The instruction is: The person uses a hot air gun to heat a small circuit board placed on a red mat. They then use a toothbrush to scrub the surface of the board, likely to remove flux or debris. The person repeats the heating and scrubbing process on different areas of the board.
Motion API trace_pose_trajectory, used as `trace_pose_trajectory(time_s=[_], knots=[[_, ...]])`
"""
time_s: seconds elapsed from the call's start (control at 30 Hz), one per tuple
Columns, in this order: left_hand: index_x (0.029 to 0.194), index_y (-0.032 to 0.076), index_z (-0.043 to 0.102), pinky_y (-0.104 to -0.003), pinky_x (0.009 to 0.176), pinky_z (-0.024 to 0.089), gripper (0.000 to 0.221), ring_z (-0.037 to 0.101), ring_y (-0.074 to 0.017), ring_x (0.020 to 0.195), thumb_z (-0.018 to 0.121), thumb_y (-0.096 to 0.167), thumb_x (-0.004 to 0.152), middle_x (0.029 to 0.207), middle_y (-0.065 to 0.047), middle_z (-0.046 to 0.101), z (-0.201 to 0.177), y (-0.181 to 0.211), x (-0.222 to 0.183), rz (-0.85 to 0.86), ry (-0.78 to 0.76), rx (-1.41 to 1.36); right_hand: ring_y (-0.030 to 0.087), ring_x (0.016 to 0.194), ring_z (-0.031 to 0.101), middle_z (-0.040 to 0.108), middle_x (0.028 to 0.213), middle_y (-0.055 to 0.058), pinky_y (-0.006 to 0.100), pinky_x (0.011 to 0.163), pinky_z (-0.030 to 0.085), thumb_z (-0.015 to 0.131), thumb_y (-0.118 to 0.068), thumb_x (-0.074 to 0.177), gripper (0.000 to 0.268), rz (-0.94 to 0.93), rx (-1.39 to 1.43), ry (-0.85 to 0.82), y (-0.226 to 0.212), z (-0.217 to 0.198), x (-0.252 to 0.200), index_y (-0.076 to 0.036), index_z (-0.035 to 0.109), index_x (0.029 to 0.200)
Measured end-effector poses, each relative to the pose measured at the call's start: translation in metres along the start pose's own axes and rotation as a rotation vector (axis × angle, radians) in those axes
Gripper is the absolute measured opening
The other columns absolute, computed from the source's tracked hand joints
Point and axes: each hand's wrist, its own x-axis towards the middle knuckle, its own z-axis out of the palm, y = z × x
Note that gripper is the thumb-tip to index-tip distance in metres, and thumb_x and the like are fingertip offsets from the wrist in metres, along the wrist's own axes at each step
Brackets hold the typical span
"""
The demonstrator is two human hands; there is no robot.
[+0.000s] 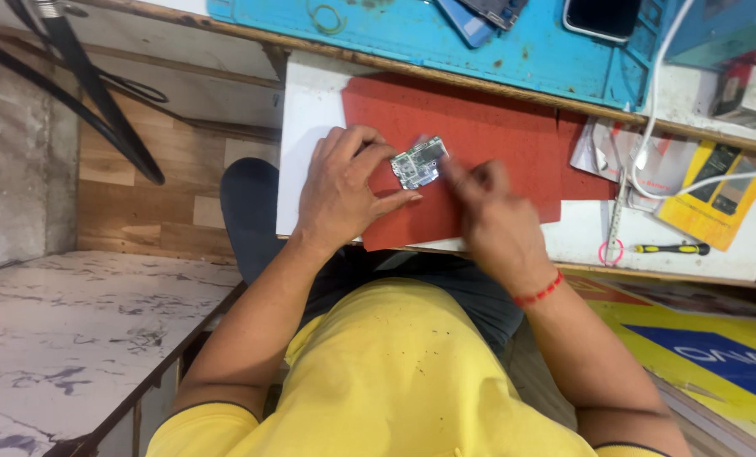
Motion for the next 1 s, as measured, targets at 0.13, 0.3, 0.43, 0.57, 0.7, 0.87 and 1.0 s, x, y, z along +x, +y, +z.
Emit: trace_pose_trajectory(time_s=[0.13, 0.3, 0.43, 0.57, 0.7, 0.87, 1.0], knots=[[0.111, 0.008, 0.071, -0.041, 0.092, 0.047, 0.059, 0.057, -0.0269, 0.103, 0.096, 0.035, 0.065, 0.113, -0.005, 0.059, -0.001, 0.002, 0.001, -0.02, -0.016, -0.014, 0.037, 0.07, 0.068, 0.064, 0.107, 0.014, 0.048, 0.06, 0.055, 0.057, 0.001, 0.088, 0.059, -0.07, 0.002, -0.016, -0.006, 0.003, -0.003, -0.02, 0.061, 0.144], [0.113, 0.009, 0.071, -0.041, 0.093, 0.047, 0.059, 0.057, -0.0273, 0.104, 0.095, 0.032, 0.064, 0.114, -0.006, 0.059, -0.002, 0.003, 0.0, -0.018, 0.008, -0.006, 0.035, 0.07, 0.067, 0.062, 0.102, 0.014, 0.047, 0.06, 0.056, 0.055, 0.003, 0.083, 0.066, -0.186, 0.016, -0.075, -0.01, 0.006, -0.001, -0.021, 0.061, 0.144], [0.112, 0.007, 0.071, -0.042, 0.09, 0.046, 0.062, 0.057, -0.0281, 0.102, 0.097, 0.036, 0.064, 0.113, -0.006, 0.059, 0.0, 0.002, 0.0, -0.009, -0.003, -0.043, 0.038, 0.068, 0.066, 0.063, 0.105, 0.015, 0.049, 0.059, 0.054, 0.058, -0.001, 0.09, 0.055, -0.006, -0.045, -0.037, -0.003, 0.001, 0.007, -0.022, 0.062, 0.142], [0.109, 0.007, 0.072, -0.041, 0.09, 0.047, 0.058, 0.056, -0.0275, 0.102, 0.097, 0.035, 0.065, 0.113, -0.006, 0.059, -0.003, -0.001, -0.002, -0.031, 0.005, -0.043, 0.038, 0.073, 0.068, 0.064, 0.108, 0.016, 0.048, 0.061, 0.056, 0.057, 0.0, 0.086, 0.058, -0.076, 0.022, -0.007, -0.009, 0.002, 0.001, -0.021, 0.063, 0.14], [0.1, 0.008, 0.074, -0.04, 0.09, 0.047, 0.051, 0.057, -0.0244, 0.102, 0.098, 0.038, 0.067, 0.11, -0.003, 0.059, -0.001, 0.001, 0.0, -0.014, 0.002, -0.039, 0.04, 0.074, 0.067, 0.063, 0.11, 0.017, 0.05, 0.064, 0.055, 0.057, 0.0, 0.091, 0.056, 0.03, -0.013, 0.073, -0.006, 0.0, 0.001, -0.018, 0.061, 0.144], [0.094, 0.009, 0.073, -0.041, 0.09, 0.045, 0.049, 0.055, -0.0247, 0.104, 0.097, 0.039, 0.064, 0.113, -0.003, 0.058, -0.005, 0.003, 0.003, 0.008, -0.041, 0.006, 0.04, 0.07, 0.067, 0.064, 0.106, 0.015, 0.051, 0.06, 0.055, 0.056, -0.002, 0.09, 0.056, 0.075, -0.05, -0.006, -0.008, 0.0, -0.001, -0.02, 0.062, 0.142], [0.093, 0.01, 0.07, -0.041, 0.091, 0.044, 0.046, 0.054, -0.0248, 0.106, 0.096, 0.038, 0.067, 0.115, -0.003, 0.057, -0.003, 0.004, 0.004, 0.01, -0.032, 0.01, 0.039, 0.07, 0.067, 0.063, 0.105, 0.016, 0.051, 0.059, 0.055, 0.054, 0.0, 0.086, 0.059, -0.001, -0.027, -0.052, -0.016, 0.003, -0.008, -0.019, 0.062, 0.142]])
